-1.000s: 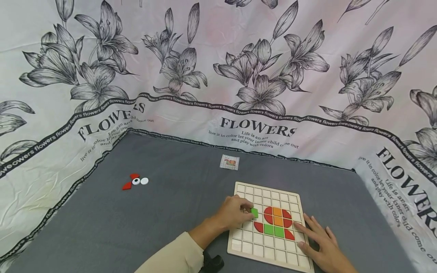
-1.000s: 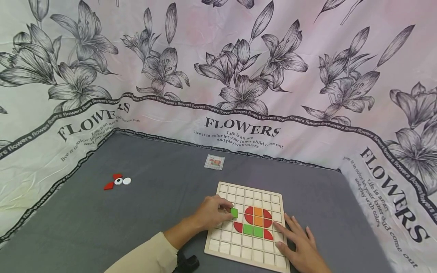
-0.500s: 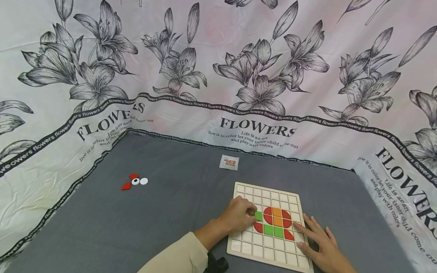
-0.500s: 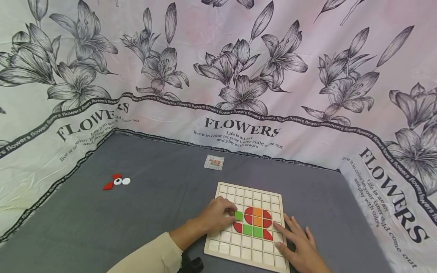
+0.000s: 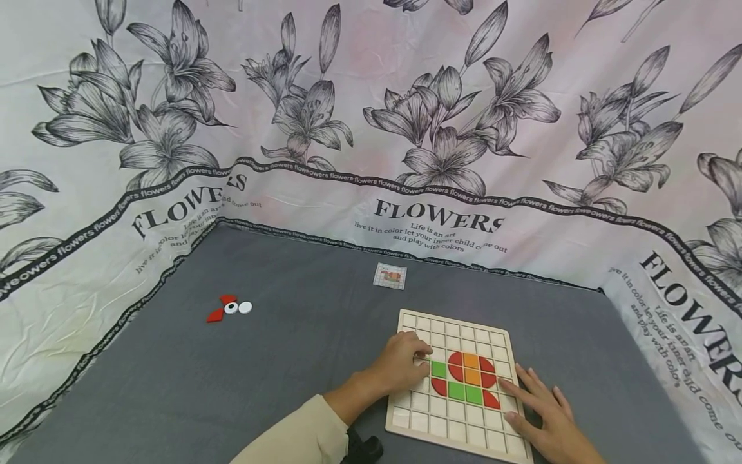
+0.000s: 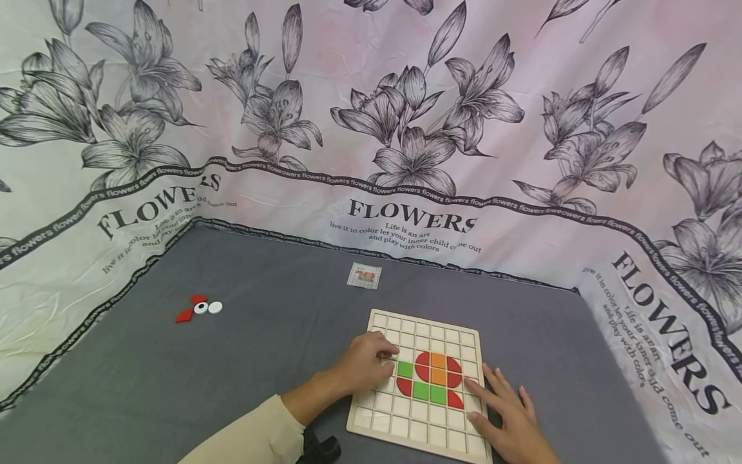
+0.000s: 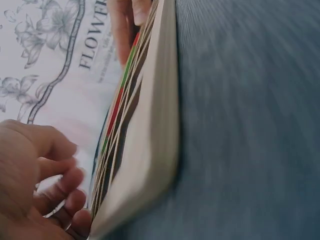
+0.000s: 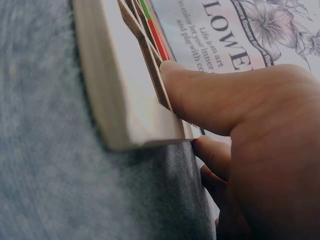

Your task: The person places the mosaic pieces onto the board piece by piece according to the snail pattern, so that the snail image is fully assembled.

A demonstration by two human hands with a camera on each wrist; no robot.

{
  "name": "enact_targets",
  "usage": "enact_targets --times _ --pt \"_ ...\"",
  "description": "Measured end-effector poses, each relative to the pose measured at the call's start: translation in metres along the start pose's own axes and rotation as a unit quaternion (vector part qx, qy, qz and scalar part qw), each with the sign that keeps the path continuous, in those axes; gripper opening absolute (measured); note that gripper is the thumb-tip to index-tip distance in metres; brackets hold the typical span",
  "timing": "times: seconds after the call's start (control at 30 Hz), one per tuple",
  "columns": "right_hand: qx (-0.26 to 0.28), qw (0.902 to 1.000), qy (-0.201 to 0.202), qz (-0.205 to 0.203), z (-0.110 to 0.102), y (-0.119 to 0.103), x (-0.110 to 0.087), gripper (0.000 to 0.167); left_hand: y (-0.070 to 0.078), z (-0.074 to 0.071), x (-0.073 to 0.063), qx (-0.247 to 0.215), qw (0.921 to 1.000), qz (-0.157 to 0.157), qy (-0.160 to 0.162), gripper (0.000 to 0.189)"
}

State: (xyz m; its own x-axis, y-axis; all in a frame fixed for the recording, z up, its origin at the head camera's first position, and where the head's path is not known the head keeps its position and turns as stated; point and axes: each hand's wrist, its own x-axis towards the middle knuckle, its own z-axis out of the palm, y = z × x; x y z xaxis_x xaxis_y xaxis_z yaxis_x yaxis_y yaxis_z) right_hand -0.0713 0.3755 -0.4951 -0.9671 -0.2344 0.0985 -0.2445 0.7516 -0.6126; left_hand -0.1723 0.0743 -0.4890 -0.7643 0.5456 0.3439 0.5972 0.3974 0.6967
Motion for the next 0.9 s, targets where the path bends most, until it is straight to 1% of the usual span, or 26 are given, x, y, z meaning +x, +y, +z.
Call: enact_targets --times 0.07,0.13,0.2,0.3,0.37,0.47,0.57,0.63,0.8,0.83,0.9 --pt "0.003 0.9999 -0.007 0.008 -0.001 0.0 0.001 0.049 -0.001 -0.009 -0.003 -0.024 0.9996 0.001 0.018 0.023" --pt "0.003 0.9998 -0.013 0.014 -0.002 -0.001 0.001 0.049 -0.002 -0.02 -0.007 -0.036 0.9986 0.007 0.037 0.023" --pt "0.003 0.9997 -0.016 0.019 -0.002 0.0 0.002 0.049 -0.002 -0.032 -0.011 -0.043 0.9973 0.012 0.058 0.023" --pt "0.002 0.9995 -0.02 0.023 -0.003 0.0 0.002 0.049 -0.006 -0.054 -0.02 -0.037 0.9942 0.02 0.099 0.024" --pt "0.002 0.9995 -0.021 0.022 -0.002 0.001 0.002 0.049 -0.01 -0.069 -0.027 -0.025 0.9909 0.018 0.131 0.023" --pt "0.004 0.9995 -0.023 0.022 -0.002 0.001 0.002 0.049 -0.022 -0.092 -0.039 0.001 0.9836 0.011 0.18 0.023" --pt "0.007 0.9995 -0.024 0.022 -0.002 0.001 0.003 0.049 -0.035 -0.112 -0.053 0.025 0.9756 -0.001 0.218 0.025" --pt "0.009 0.9994 -0.024 0.023 -0.003 0.001 0.003 0.049 -0.044 -0.125 -0.063 0.041 0.9709 -0.007 0.236 0.026" --pt "0.011 0.9994 -0.024 0.023 -0.003 0.0 0.003 0.049 -0.063 -0.154 -0.084 0.075 0.9605 -0.019 0.267 0.028" --pt "0.013 0.9993 -0.025 0.025 -0.003 0.0 0.003 0.049 -0.066 -0.159 -0.088 0.082 0.9578 -0.026 0.274 0.028" --pt "0.014 0.9992 -0.026 0.028 -0.003 0.0 0.003 0.049 -0.075 -0.171 -0.096 0.1 0.95 -0.043 0.293 0.029"
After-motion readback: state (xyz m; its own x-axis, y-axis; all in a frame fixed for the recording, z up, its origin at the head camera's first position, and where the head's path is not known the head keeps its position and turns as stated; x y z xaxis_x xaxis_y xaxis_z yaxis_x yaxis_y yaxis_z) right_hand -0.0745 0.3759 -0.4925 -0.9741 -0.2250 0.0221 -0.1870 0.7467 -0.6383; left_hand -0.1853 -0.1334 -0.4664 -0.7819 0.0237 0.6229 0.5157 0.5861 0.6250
